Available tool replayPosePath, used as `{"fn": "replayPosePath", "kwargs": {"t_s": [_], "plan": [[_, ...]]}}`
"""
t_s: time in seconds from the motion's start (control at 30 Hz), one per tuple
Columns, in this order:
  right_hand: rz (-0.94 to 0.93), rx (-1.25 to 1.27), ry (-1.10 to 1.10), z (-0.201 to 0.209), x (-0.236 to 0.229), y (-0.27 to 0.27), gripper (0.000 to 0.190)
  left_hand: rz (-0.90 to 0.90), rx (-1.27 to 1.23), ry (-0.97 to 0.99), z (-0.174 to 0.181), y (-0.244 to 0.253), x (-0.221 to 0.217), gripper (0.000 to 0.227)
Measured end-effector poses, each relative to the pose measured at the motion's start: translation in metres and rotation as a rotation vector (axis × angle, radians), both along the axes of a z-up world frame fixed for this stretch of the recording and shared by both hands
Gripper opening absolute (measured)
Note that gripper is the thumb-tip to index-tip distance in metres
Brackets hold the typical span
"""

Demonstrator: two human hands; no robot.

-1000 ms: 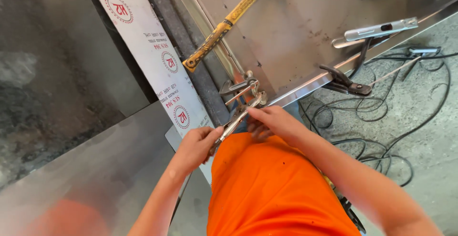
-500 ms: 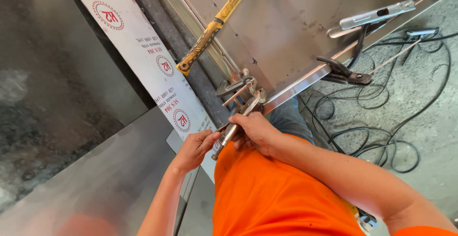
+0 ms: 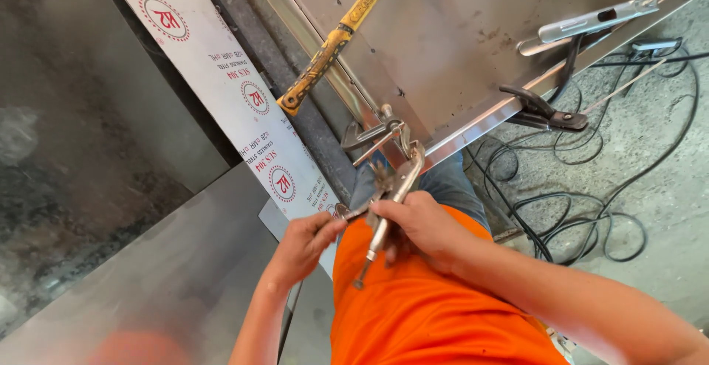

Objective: The person is fabricating a metal structure by clamping pieces together, hammering for alignment, spot welding, and fitting metal components.

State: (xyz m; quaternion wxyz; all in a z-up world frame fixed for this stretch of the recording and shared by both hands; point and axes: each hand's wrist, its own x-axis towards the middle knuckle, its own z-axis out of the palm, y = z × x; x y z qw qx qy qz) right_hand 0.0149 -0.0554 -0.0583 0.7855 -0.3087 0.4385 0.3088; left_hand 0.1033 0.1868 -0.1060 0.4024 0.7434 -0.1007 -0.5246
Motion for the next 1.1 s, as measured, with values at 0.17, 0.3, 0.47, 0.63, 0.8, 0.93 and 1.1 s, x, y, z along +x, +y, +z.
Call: {"fn": "replayPosePath", "kwargs": {"t_s": [0.17, 0.3, 0.47, 0.63, 0.8, 0.93, 1.1], "plan": [[-0.069, -0.02, 0.055, 0.028, -0.041, -0.031, 0.032, -0.158, -0.153, -0.116, 0.071, -0.036, -0.005, 0.031], [-0.079, -0.248, 0.205, 0.06, -0.051, -0.076, 0.036, -0.149, -0.375, -0.234, 0.083, -0.056, -0.005, 0.026], [-0.327, -0.534, -0.135, 0.048, 0.049, -0.146, 0.021, 0.18, 0.154, -0.36, 0.053, -0.087, 0.016, 0.033], [-0.44, -0.384, -0.688, -0.094, 0.146, -0.246, 0.022, 0.156, -0.059, -0.938, 0.031, -0.108, 0.039, 0.038], [-0.26, -0.385, -0.636, -0.148, 0.176, -0.257, 0.032, -0.058, -0.216, -0.638, 0.043, -0.119, 0.053, 0.043], [-0.184, -0.517, -0.541, -0.072, 0.142, -0.204, 0.034, -0.121, -0.325, -0.779, 0.026, -0.118, 0.058, 0.049], [0.107, -1.081, -0.48, -0.014, 0.049, -0.088, 0.049, 0.29, -0.424, -0.1, -0.059, -0.111, 0.063, 0.04]]}}
